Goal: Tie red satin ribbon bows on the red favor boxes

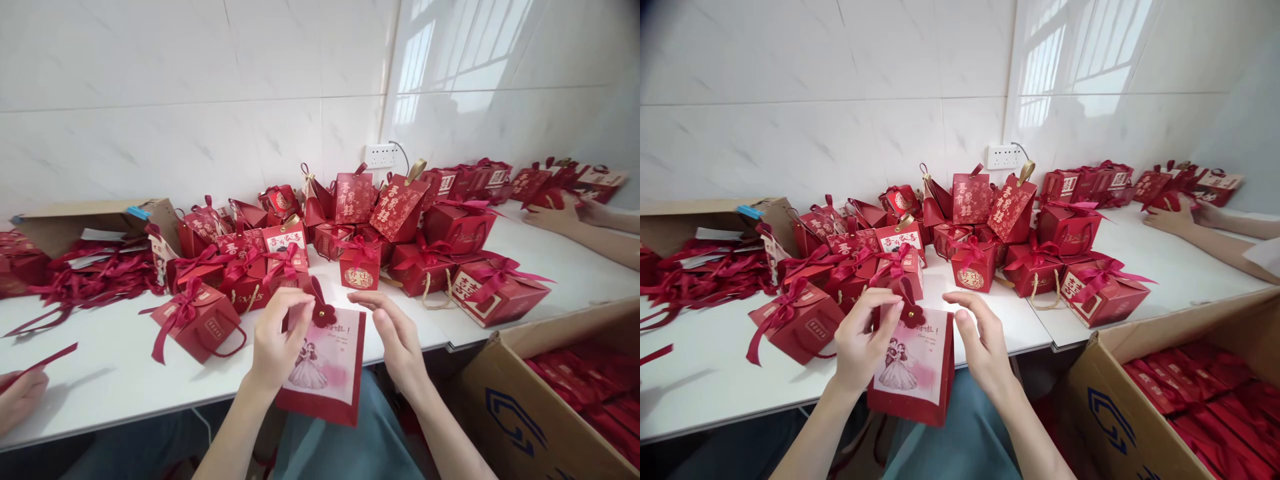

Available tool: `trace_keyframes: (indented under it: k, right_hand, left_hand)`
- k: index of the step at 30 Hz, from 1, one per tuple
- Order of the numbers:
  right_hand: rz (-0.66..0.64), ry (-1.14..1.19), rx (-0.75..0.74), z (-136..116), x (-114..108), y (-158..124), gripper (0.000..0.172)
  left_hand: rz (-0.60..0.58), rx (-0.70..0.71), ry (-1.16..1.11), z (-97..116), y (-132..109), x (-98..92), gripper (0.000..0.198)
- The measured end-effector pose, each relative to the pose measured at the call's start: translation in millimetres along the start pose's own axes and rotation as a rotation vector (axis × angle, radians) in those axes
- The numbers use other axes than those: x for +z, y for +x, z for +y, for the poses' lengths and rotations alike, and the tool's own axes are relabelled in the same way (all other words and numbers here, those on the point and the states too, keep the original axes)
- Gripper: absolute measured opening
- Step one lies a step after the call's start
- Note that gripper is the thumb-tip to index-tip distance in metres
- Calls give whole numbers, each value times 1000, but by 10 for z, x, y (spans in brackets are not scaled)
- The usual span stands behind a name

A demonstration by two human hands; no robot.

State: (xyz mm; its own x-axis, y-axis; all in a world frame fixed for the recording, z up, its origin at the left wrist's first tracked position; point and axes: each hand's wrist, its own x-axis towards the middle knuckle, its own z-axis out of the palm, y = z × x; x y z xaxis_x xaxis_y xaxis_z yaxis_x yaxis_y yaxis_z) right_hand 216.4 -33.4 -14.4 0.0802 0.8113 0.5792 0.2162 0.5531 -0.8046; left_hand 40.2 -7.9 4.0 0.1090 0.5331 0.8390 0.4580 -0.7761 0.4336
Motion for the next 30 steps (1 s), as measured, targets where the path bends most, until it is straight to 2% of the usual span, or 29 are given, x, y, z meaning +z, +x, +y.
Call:
trace_keyframes:
  k: [3, 5, 7, 8, 10, 12, 14, 15, 17, 19, 21, 23, 26, 28, 30]
  right_hand:
    - [20, -175, -113, -74, 89, -34, 24]
    - [102, -311, -213, -134, 155, -65, 38]
    - [163, -393, -293, -201, 211, -112, 52]
    - [138, -408, -306, -232, 232, -142, 56]
    - [-26, -382, -276, -272, 257, -207, 63]
    - [-183, -304, -214, -277, 270, -258, 80]
    - [-240, -222, -157, -252, 277, -273, 88]
    - [-245, -188, -136, -234, 279, -265, 82]
    - [-236, -136, -97, -200, 280, -221, 57]
    - [-191, -86, -56, -180, 281, -158, 40]
    - [-123, -38, -8, -180, 282, -93, 31]
    - [-93, -10, 22, -194, 289, -41, 24]
    - [-152, -6, 24, -204, 316, -8, 12]
    - [-177, -21, 6, -179, 349, -22, 10]
    - [-134, -37, -44, -131, 390, -54, 15]
  left_hand:
    - [135, 147, 122, 25, -43, -27, 18]
    - [249, 239, 213, 61, -78, -41, 24]
    - [275, 299, 273, 116, -128, -54, 29]
    - [242, 308, 269, 150, -165, -58, 31]
    - [112, 279, 158, 227, -270, -59, 31]
    - [-4, 181, -56, 300, -403, -54, 31]
    - [-47, 50, -250, 352, -515, -56, 29]
    - [-47, 7, -305, 366, -546, -65, 27]
    - [-5, -4, -320, 362, -539, -102, 25]
    - [80, 42, -194, 323, -443, -159, 25]
    - [141, 67, -30, 267, -297, -215, 24]
    - [68, 75, 46, 215, -150, -256, 21]
    - [-146, 77, -10, 165, 0, -285, 15]
    - [-230, 101, -17, 146, 42, -291, 15]
    - [-279, 142, 19, 134, 52, -290, 19]
